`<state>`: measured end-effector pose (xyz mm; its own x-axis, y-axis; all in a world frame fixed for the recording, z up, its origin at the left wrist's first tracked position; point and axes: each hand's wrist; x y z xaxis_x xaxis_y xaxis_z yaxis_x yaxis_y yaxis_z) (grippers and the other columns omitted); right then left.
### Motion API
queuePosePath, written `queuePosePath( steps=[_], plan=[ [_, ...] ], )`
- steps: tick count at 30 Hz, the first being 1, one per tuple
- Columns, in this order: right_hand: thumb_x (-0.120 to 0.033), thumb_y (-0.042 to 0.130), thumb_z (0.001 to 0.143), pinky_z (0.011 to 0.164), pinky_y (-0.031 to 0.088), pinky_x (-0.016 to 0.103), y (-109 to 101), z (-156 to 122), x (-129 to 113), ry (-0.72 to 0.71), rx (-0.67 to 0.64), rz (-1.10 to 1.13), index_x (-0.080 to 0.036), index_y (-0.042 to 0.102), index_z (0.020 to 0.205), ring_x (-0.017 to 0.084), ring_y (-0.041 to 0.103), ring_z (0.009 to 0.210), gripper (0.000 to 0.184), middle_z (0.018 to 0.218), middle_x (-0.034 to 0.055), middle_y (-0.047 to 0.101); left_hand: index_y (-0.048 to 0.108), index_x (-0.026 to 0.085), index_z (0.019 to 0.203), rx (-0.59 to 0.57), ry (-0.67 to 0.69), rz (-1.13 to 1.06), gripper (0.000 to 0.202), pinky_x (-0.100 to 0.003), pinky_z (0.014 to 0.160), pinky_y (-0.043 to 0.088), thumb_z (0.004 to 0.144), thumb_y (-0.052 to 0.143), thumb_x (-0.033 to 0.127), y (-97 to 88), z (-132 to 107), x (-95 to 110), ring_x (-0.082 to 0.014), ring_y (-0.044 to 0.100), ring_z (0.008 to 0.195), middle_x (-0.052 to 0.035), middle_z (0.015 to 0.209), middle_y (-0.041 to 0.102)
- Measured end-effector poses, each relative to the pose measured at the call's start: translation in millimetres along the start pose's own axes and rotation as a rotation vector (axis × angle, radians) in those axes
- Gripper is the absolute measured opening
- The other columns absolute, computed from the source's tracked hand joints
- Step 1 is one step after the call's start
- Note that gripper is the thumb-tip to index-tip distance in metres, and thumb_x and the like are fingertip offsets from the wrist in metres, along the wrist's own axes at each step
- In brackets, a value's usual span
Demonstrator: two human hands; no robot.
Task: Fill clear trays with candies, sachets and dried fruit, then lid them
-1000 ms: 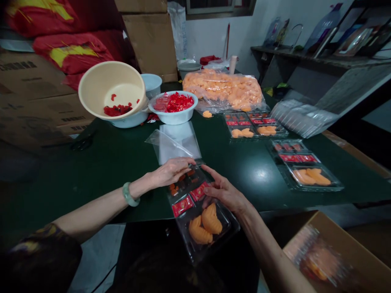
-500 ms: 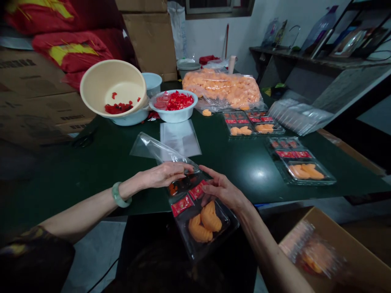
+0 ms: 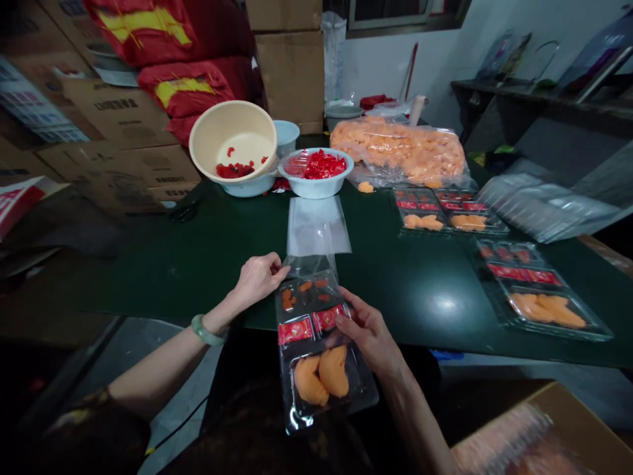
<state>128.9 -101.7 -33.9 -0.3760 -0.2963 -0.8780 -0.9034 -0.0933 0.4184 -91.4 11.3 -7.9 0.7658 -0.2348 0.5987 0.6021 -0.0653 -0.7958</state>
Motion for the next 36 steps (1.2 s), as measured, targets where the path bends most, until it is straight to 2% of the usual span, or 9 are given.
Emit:
queuePosePath(
  steps=[4,8,13,17,21,24,28,32,36],
  plan=[
    [-0.028,0.070,0.075,0.051,0.048,0.022,10.8,-10.1,6.3,0.029,0.036,0.118,-0.019,0.036,0.137,0.013,0.063,0.054,0.071,0.067,0.0019,0.068,0.049,0.016,0.064,-0.224,-0.015,-0.285,0.027,-0.023,0.048,0.036,0.080,0.050,0.038,-4.2,0.7,-11.5,-0.0107,0.046,0.048,0.0005,0.053,0.050],
    [-0.026,0.072,0.072,0.054,0.049,0.024,19.9,-19.7,10.5,0.007,0.124,0.218,-0.024,0.044,0.132,0.013,0.064,0.058,0.066,0.086,0.0040,0.071,0.055,0.014,0.072,-0.361,0.019,-0.396,0.022,-0.021,0.047,0.040,0.081,0.048,0.033,-7.2,-5.7,-12.7,-0.0101,0.052,0.049,-0.0003,0.055,0.055],
    [-0.029,0.070,0.074,0.060,0.051,0.026,24.9,-25.8,18.9,-0.004,0.157,0.261,-0.025,0.047,0.130,0.015,0.066,0.069,0.060,0.098,0.0053,0.069,0.050,0.015,0.065,-0.213,0.003,-0.341,0.024,-0.021,0.050,0.037,0.085,0.040,0.024,-2.0,-31.6,-4.8,-0.0091,0.049,0.048,-0.0015,0.058,0.055],
    [-0.034,0.073,0.070,0.060,0.051,0.029,29.4,-26.4,23.1,-0.003,0.258,0.226,-0.025,0.045,0.130,0.016,0.065,0.065,0.067,0.089,0.0039,0.070,0.049,0.017,0.069,-0.045,0.041,-0.124,0.019,-0.024,0.053,0.032,0.084,0.039,0.017,2.4,-63.4,3.6,-0.0111,0.046,0.051,0.0003,0.056,0.048],
    [-0.035,0.076,0.065,0.054,0.049,0.027,43.3,-27.7,26.8,0.011,0.402,0.177,-0.025,0.046,0.121,0.014,0.060,0.052,0.064,0.070,-0.0007,0.068,0.048,0.018,0.067,-0.129,0.171,0.002,0.024,-0.024,0.055,0.033,0.087,0.034,0.016,-4.4,-98.4,5.7,-0.0114,0.046,0.054,-0.0005,0.061,0.049],
    [-0.037,0.076,0.063,0.048,0.046,0.025,62.8,-20.0,28.9,0.025,0.470,0.126,-0.024,0.045,0.103,0.013,0.057,0.047,0.052,0.058,-0.0041,0.061,0.050,0.017,0.068,-0.164,0.083,-0.111,0.027,-0.022,0.056,0.036,0.089,0.033,0.021,-17.1,-120.9,-3.1,-0.0113,0.049,0.056,-0.0006,0.062,0.052],
    [-0.039,0.069,0.068,0.047,0.044,0.026,90.5,27.8,21.3,0.021,0.370,-0.182,-0.023,0.041,0.096,0.015,0.057,0.048,0.042,0.059,-0.0046,0.057,0.051,0.017,0.070,-0.031,-0.213,-0.126,0.029,-0.020,0.054,0.039,0.089,0.031,0.024,-37.2,-120.0,-27.5,-0.0125,0.054,0.058,-0.0016,0.063,0.058],
    [-0.039,0.056,0.078,0.061,0.047,0.032,110.5,98.5,8.6,-0.101,0.233,-0.966,-0.020,0.051,0.097,0.020,0.060,0.065,0.027,0.065,0.0009,0.058,0.055,0.015,0.078,-0.026,-0.282,0.382,0.022,-0.025,0.058,0.040,0.084,0.034,0.016,-53.6,-87.1,-53.7,-0.0197,0.061,0.068,-0.0075,0.070,0.062],
    [-0.042,0.050,0.082,0.083,0.043,0.046,108.6,120.8,3.0,-0.292,0.175,-1.464,-0.017,0.055,0.116,0.033,0.051,0.109,0.042,0.118,0.0173,0.053,0.057,0.015,0.084,-0.040,-0.289,0.500,0.021,-0.028,0.057,0.037,0.080,0.037,0.012,-58.6,-70.5,-67.4,-0.0238,0.062,0.070,-0.0111,0.075,0.063]
  ],
)
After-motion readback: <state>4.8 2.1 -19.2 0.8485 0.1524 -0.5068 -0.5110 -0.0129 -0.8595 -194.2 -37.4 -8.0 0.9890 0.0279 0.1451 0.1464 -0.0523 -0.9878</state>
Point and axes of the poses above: each hand's wrist, its own z-axis towards the middle knuckle, its own y-axis out of the palm, x = y × z
